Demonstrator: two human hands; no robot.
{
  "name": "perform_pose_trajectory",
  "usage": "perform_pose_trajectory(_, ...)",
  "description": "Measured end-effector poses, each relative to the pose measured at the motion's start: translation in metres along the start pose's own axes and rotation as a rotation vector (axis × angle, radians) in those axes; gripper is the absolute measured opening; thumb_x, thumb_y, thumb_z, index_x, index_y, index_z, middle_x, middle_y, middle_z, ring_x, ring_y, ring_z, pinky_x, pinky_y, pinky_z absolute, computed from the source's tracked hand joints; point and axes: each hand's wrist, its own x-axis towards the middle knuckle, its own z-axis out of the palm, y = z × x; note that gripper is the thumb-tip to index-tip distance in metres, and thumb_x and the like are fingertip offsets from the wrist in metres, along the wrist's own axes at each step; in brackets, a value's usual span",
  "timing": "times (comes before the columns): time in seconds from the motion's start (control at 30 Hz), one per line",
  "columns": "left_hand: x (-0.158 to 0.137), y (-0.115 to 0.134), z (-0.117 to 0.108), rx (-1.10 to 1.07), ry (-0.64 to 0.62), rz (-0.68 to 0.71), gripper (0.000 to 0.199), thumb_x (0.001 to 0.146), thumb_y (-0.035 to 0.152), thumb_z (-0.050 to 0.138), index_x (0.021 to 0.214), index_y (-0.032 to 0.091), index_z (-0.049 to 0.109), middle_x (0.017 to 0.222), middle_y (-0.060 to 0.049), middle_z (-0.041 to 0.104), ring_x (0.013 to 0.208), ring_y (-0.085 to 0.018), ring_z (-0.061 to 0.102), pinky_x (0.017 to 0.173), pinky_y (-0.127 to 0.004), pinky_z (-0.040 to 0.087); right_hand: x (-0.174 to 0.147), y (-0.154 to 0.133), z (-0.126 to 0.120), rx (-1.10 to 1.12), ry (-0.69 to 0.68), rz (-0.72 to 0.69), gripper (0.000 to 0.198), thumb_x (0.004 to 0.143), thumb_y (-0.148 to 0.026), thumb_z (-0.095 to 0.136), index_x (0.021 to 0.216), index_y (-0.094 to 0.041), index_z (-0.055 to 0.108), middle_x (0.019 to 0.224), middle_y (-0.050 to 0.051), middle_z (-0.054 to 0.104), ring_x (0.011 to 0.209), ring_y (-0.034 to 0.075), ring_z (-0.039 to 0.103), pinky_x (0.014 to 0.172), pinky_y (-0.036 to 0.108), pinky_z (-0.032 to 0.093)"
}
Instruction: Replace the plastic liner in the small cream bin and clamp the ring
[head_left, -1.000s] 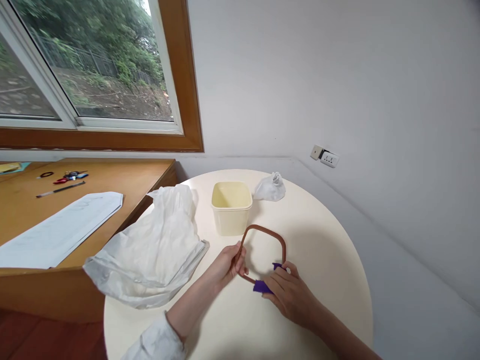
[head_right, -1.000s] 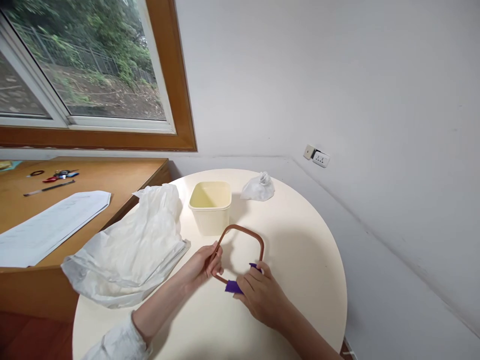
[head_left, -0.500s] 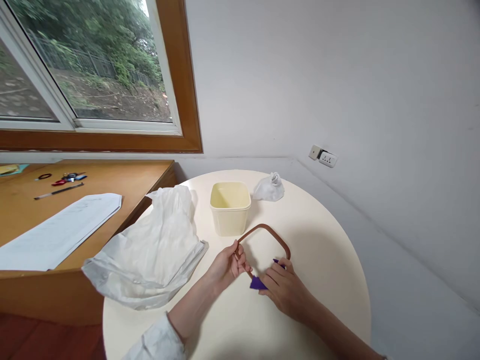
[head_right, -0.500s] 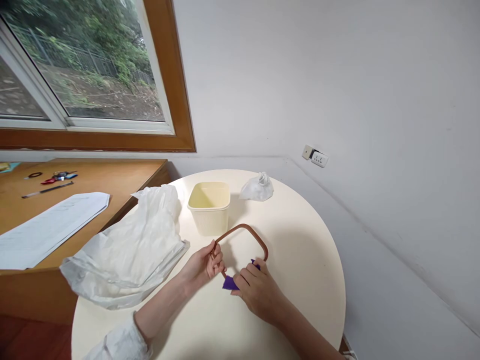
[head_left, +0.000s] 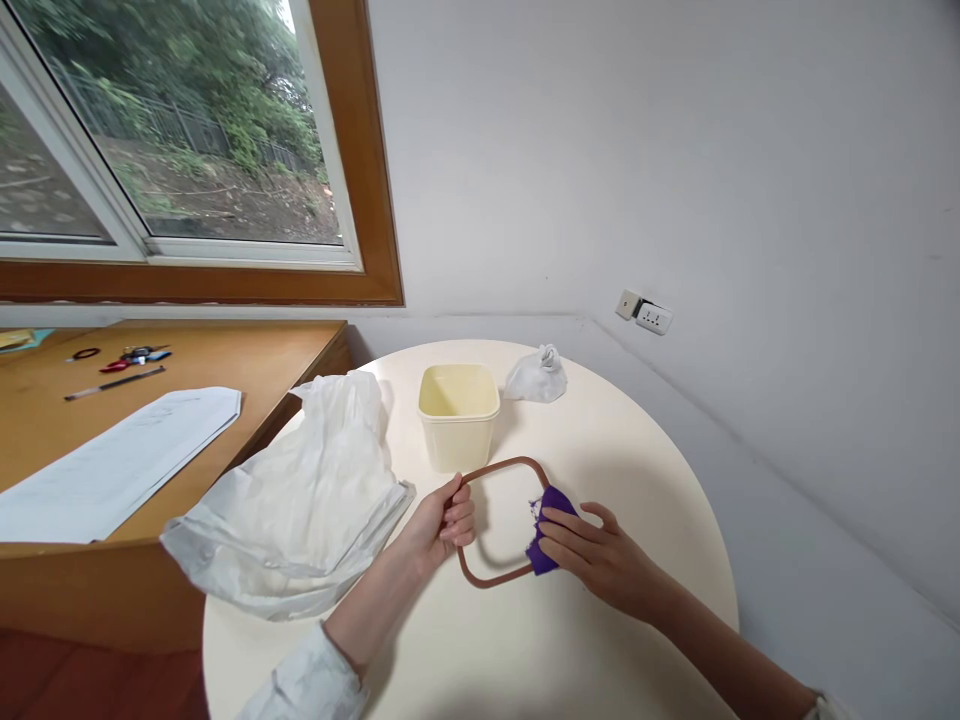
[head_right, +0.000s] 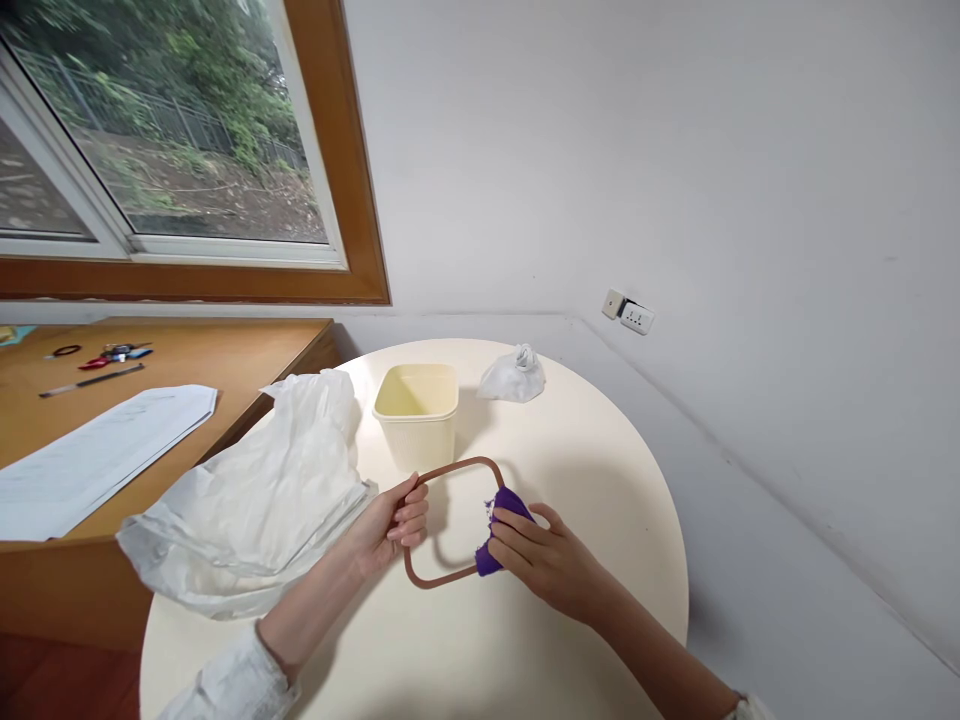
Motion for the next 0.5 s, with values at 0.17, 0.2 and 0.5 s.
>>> perform_pose_trajectory(0.17, 0.001, 0.003, -0.004, -0.026, -0.002, 0.003, 0.038, 0.088, 0.035, 0.041, 0.057, 0.017, 0.028, 0.043, 0.01, 0.017, 0.031, -0.002, 0.014, 0.035, -0.016, 0.014, 0.003, 0.007, -0.01, -0.04, -0.068, -0.01, 0.039, 0.087, -0.005, 0.035, 0.118, -0.022, 0.05, 0.121, 0.002, 0.057, 0.122, 0.013, 0.04, 0.103, 0.034, 0.02)
perform_pose_trajectory(0.2, 0.001, 0.003, -0.004, -0.03, -0.003, 0.006, 0.037, 0.088, 0.034, 0.042, 0.057, 0.017, 0.029, 0.044, 0.01, 0.017, 0.031, -0.002, 0.014, 0.035, -0.016, 0.014, 0.003, 0.008, -0.011, -0.046, -0.078, 0.003, 0.042, 0.086, -0.003, 0.034, 0.12, -0.022, 0.048, 0.124, 0.002, 0.055, 0.124, 0.014, 0.038, 0.103, 0.035, 0.021)
perform_pose_trajectory(0.5, 0.0, 0.004, -0.007, 0.004, -0.034, -0.018, 0.038, 0.088, 0.034, 0.041, 0.057, 0.017, 0.03, 0.042, 0.01, 0.018, 0.03, -0.002, 0.012, 0.033, -0.016, 0.014, -0.007, 0.021, 0.014, 0.133, 0.023, 0.311, 0.049, 0.085, -0.004, 0.032, 0.129, -0.024, 0.041, 0.125, 0.005, 0.053, 0.123, 0.018, 0.039, 0.101, 0.043, 0.028)
